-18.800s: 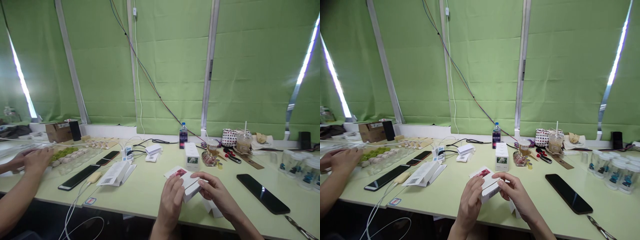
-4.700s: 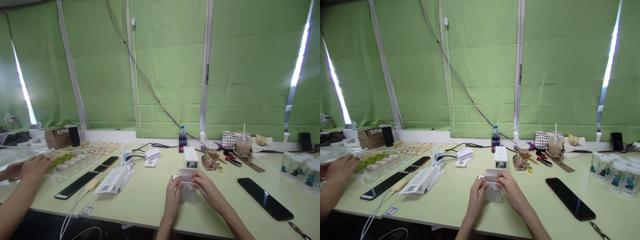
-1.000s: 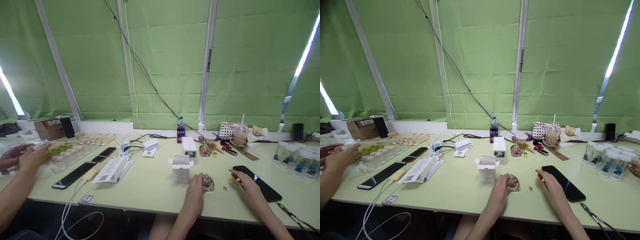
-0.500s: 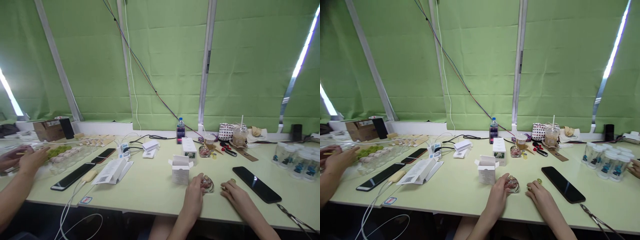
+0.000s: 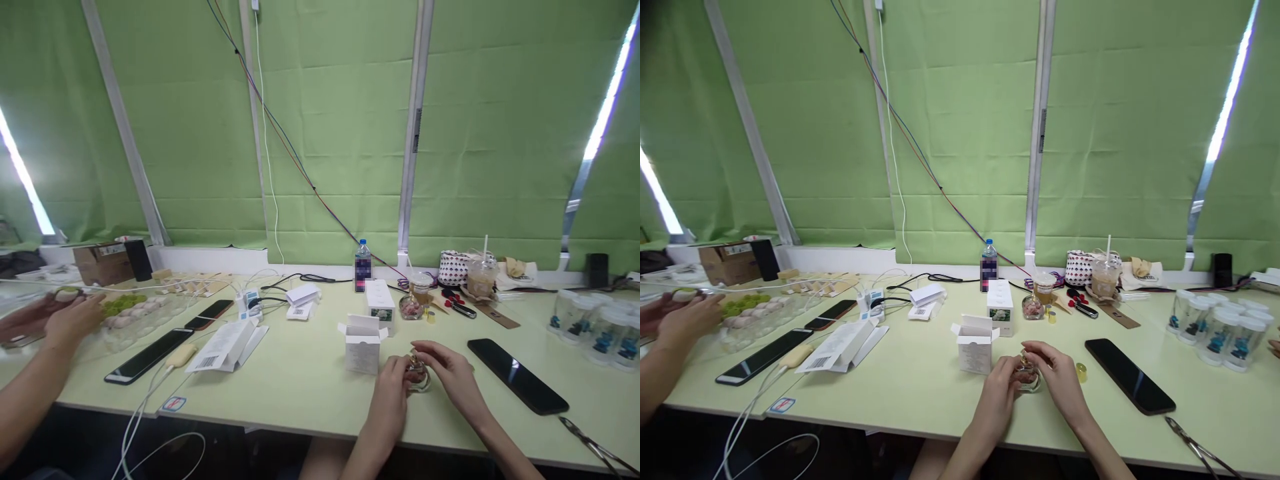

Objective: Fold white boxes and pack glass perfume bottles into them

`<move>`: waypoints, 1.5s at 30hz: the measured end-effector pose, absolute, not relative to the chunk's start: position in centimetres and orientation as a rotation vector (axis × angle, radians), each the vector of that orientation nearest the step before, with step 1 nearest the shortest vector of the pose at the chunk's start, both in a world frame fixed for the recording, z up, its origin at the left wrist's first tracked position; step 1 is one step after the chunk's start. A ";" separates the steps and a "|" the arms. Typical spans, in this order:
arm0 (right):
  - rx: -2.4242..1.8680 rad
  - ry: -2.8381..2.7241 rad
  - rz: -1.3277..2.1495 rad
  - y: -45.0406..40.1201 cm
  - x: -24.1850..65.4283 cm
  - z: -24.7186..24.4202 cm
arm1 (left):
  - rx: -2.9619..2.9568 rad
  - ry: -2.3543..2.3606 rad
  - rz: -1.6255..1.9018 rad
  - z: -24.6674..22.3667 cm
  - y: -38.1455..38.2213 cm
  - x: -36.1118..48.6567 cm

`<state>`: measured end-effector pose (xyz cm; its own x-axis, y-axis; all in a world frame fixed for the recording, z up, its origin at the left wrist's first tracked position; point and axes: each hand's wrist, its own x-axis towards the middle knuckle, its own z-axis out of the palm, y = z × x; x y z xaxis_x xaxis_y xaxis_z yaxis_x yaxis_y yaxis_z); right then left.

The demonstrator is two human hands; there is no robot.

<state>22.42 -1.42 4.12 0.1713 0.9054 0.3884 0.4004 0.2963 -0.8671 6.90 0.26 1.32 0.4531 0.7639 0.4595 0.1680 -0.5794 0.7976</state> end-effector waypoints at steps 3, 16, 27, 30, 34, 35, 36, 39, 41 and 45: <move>-1.299 -1.407 0.554 -1.3 22.3 3.8 | 2.035 0.788 1.107 1.3 0.2 6.8; -1.215 -1.576 0.320 -1.3 22.3 2.8 | 2.046 0.770 1.125 1.1 0.5 7.0; -1.193 -1.782 -0.104 -1.8 21.8 2.9 | 2.042 0.771 1.122 1.1 0.4 7.0; -1.207 -1.815 -0.210 -1.6 21.8 2.6 | 2.050 0.787 1.116 0.9 0.5 7.0; -1.235 -1.848 -0.294 -1.2 21.9 2.0 | 2.048 0.784 1.128 0.9 0.5 7.0; -1.243 -1.857 -0.302 -1.2 21.9 2.0 | 2.046 0.783 1.128 0.9 0.4 7.0; -1.251 -1.867 -0.304 -1.1 21.8 2.0 | 2.043 0.783 1.126 0.9 0.4 7.0; -1.280 -1.900 -0.300 -1.2 21.7 2.3 | 2.036 0.789 1.115 1.1 0.3 7.0; -1.298 -1.914 -0.290 -1.4 21.6 2.7 | 2.037 0.783 1.118 1.3 0.3 7.0; -1.331 -1.912 -0.200 -1.8 21.4 3.6 | 2.038 0.771 1.131 1.3 0.3 6.9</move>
